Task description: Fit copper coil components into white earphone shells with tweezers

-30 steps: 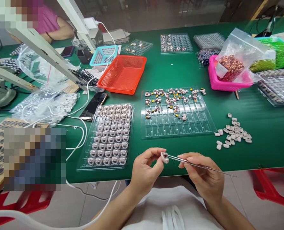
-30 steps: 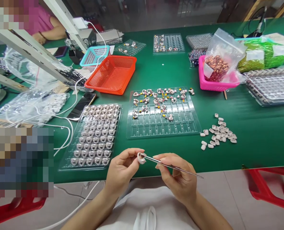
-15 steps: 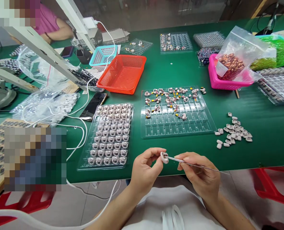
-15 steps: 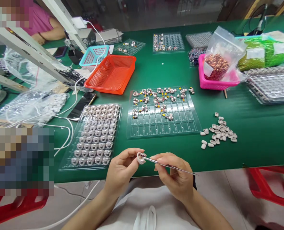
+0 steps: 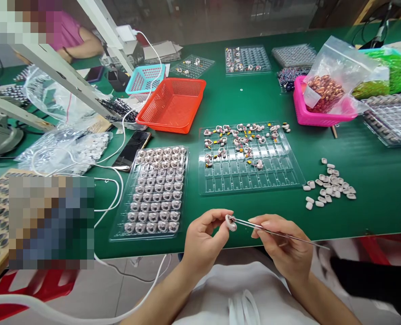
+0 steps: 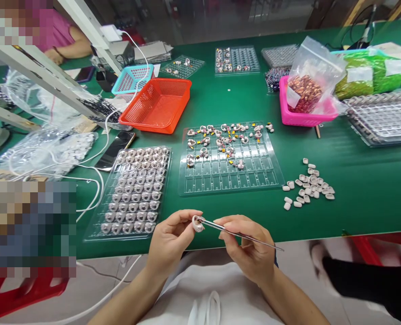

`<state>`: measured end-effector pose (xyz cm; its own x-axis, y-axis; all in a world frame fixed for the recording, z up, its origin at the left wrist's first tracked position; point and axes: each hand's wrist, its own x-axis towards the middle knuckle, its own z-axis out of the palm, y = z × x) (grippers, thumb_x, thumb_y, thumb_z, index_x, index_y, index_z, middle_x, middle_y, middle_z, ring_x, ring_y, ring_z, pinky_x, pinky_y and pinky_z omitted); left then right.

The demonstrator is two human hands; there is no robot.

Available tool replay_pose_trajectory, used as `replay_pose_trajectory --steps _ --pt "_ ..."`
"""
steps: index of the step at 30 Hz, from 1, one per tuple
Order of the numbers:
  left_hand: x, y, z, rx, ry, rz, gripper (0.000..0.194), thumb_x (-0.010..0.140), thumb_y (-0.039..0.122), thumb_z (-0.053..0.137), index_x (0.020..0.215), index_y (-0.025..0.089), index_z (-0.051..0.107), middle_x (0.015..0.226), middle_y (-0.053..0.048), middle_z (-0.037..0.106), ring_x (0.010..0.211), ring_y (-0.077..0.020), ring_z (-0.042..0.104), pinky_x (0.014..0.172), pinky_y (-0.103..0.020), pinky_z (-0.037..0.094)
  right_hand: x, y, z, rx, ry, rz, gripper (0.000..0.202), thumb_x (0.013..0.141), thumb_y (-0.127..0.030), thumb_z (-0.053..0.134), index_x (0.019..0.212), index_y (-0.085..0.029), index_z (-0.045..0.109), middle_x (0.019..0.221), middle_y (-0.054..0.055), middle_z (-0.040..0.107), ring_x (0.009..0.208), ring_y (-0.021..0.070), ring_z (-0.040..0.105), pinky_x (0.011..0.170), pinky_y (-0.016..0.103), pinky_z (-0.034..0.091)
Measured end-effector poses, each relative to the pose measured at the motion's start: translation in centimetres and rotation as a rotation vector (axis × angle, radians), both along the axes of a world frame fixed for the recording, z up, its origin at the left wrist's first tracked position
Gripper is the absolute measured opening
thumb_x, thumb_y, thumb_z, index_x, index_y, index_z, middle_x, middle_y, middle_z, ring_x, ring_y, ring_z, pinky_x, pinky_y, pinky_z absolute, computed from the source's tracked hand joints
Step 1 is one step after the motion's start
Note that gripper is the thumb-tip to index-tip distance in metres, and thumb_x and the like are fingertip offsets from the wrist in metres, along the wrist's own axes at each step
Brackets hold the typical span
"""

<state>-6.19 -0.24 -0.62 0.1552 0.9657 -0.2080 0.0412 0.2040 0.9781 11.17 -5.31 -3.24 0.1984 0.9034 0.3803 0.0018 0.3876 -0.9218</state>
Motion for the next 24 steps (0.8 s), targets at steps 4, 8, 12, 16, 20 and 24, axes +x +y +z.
replay_pose_trajectory --steps 4,8,12,16,20,24 --pt "-0.04 -0.09 -0.1 -0.004 -0.004 0.0 0.011 0.08 0.019 0.07 0.089 0.015 0.075 0.077 -0.005 0.077 0.072 -0.018 0.073 0.07 -0.025 0.06 -0.02 0.08 0.08 -0.005 -0.011 -0.001 0.03 0.089 -0.004 0.063 0.109 -0.026 0.068 0.098 0.007 0.078 0.078 0.0196 0.074 0.055 0.029 0.062" --pt "-0.03 -0.16 -0.31 -0.001 -0.004 -0.003 0.011 0.08 0.019 0.069 0.089 0.015 0.075 0.077 -0.005 0.077 0.072 -0.0178 0.073 0.071 -0.025 0.06 0.05 0.07 -0.12 0.013 -0.005 0.022 0.036 0.087 -0.001 0.063 0.111 -0.027 0.068 0.1 0.006 0.078 0.083 0.0195 0.073 0.056 0.028 0.063" --pt "0.02 -0.07 -0.38 -0.008 -0.004 -0.007 0.011 0.081 0.018 0.068 0.09 0.015 0.075 0.077 -0.005 0.077 0.072 -0.0171 0.073 0.071 -0.024 0.06 0.13 -0.01 -0.39 0.012 -0.019 0.024 0.04 0.086 0.001 0.063 0.113 -0.028 0.067 0.103 0.007 0.077 0.087 0.0207 0.073 0.057 0.029 0.064" --pt "0.05 0.03 -0.19 -0.009 0.006 -0.006 0.011 0.08 0.018 0.069 0.089 0.015 0.075 0.077 -0.005 0.077 0.072 -0.0175 0.073 0.071 -0.025 0.06 0.11 -0.03 -0.37 0.008 -0.033 0.007 0.038 0.086 -0.001 0.064 0.112 -0.028 0.067 0.101 0.007 0.077 0.084 0.0204 0.073 0.055 0.028 0.064" --pt "0.07 0.07 0.04 -0.012 0.011 -0.002 0.011 0.078 0.018 0.071 0.088 0.015 0.075 0.076 -0.005 0.077 0.072 -0.0183 0.073 0.07 -0.026 0.06 0.09 0.0 -0.35 0.014 -0.047 -0.008 0.035 0.087 -0.003 0.064 0.112 -0.028 0.067 0.1 0.007 0.078 0.081 0.0201 0.074 0.053 0.028 0.064" --pt "0.05 0.04 -0.01 -0.007 0.005 0.0 0.011 0.079 0.017 0.07 0.088 0.014 0.075 0.075 -0.005 0.077 0.071 -0.0174 0.073 0.07 -0.025 0.06 0.24 0.02 -0.42 0.026 -0.075 0.015 0.04 0.086 -0.001 0.063 0.115 -0.029 0.066 0.103 0.007 0.077 0.082 0.0202 0.074 0.054 0.028 0.064"
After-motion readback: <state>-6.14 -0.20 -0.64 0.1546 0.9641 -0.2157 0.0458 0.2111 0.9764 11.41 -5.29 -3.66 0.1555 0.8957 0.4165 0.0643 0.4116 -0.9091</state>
